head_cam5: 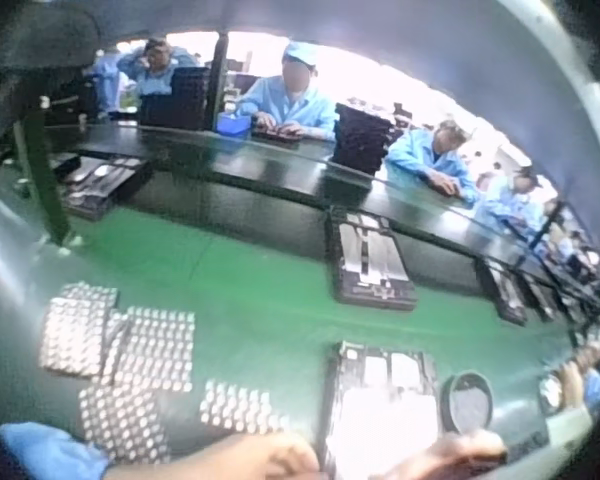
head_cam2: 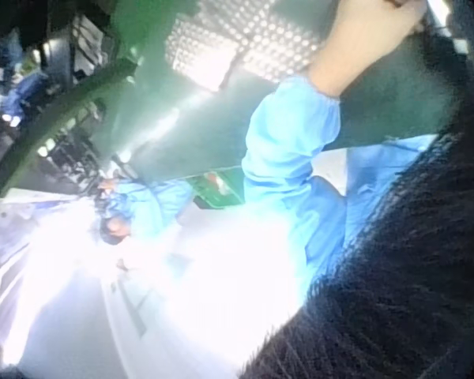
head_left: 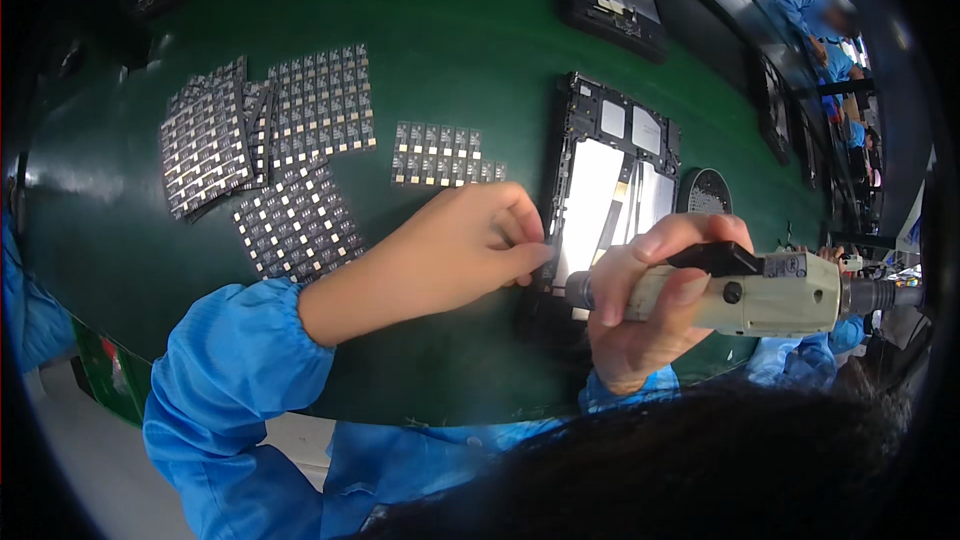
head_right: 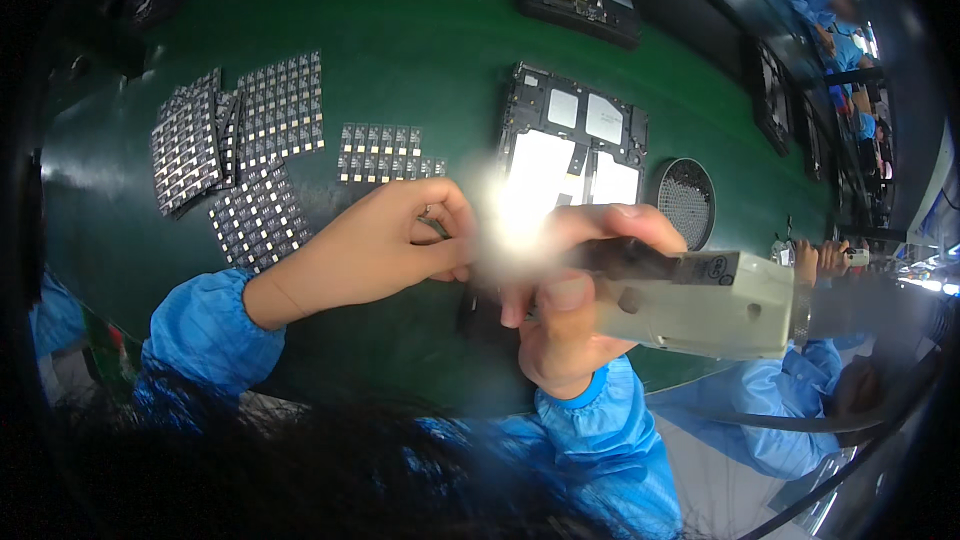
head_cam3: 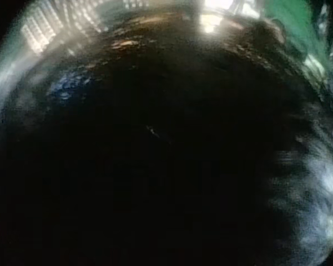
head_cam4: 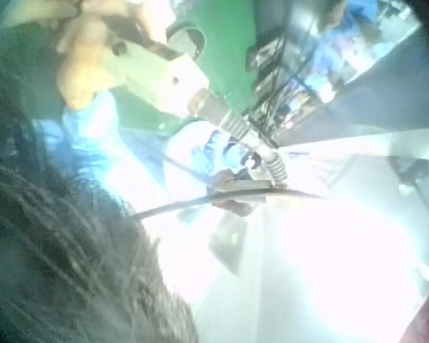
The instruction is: The person assembles tablet frames on an assembly line by peeling adhesive pads from sheets, sticking them onto the tablet frames by hand, and placing the assembled frames onto the conveyor belt.
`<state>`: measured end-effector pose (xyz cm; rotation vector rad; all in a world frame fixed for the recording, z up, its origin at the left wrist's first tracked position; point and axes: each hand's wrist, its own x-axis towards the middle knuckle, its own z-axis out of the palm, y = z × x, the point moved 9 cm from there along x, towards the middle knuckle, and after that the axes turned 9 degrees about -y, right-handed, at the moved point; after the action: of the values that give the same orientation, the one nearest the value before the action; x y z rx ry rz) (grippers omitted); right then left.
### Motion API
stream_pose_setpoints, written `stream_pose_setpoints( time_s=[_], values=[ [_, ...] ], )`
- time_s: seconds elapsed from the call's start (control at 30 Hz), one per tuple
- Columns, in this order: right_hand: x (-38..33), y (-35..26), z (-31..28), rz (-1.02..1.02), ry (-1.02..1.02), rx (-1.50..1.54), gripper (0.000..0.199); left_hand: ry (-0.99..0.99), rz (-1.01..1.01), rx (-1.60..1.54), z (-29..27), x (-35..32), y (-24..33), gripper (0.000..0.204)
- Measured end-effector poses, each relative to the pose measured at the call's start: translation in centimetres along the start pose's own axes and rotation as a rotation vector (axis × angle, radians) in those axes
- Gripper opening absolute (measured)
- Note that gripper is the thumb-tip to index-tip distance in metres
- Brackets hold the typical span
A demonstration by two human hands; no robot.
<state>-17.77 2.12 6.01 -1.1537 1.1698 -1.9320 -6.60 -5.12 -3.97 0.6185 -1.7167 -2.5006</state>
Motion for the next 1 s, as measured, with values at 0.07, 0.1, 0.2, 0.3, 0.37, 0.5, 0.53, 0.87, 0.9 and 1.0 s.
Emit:
stream_pose_setpoints(
  time_s=[0.07, 0.1, 0.2, 0.3, 0.37, 0.5, 0.53, 0.87, 0.9, 1.0],
  values=[
    [-0.1, 0.1, -0.1, 0.001, 0.001, -0.003, 0.057, 0.049, -0.013, -0.001, 0.0, 0.0, -0.1, 0.019],
    [-0.2, 0.3, -0.1, 0.007, -0.002, -0.005, 0.057, 0.081, 0.021, 0.105, -0.3, -0.1, 0.3, 0.017],
    [-0.3, 0.6, -0.1, 0.022, -0.017, -0.004, 0.057, 0.117, 0.052, 0.210, -0.6, -0.2, 0.6, 0.016],
    [-0.4, 0.6, -0.1, 0.034, -0.032, -0.007, 0.057, 0.121, 0.044, 0.215, -0.5, -0.2, 0.7, 0.016],
    [-0.5, 0.9, 0.1, 0.063, -0.028, 0.005, 0.058, 0.124, 0.038, 0.217, -0.5, -0.2, 0.7, 0.016],
    [-0.6, 0.9, -0.1, 0.086, -0.013, -0.035, 0.058, 0.123, 0.041, 0.219, -0.4, -0.1, 0.7, 0.016],
    [-0.6, 0.9, -0.2, 0.089, -0.012, -0.019, 0.058, 0.124, 0.040, 0.220, -0.4, -0.1, 0.7, 0.016],
    [-0.7, 1.0, -0.1, 0.077, -0.025, -0.005, 0.058, 0.130, 0.043, 0.230, -0.4, -0.1, 0.5, 0.016],
    [-0.7, 1.0, 0.0, 0.078, -0.025, -0.005, 0.058, 0.129, 0.050, 0.227, -0.4, -0.2, 0.5, 0.016],
    [-0.9, 1.2, -0.1, 0.084, -0.012, -0.014, 0.058, 0.129, 0.052, 0.225, -0.3, -0.2, 0.5, 0.016]
  ],
)
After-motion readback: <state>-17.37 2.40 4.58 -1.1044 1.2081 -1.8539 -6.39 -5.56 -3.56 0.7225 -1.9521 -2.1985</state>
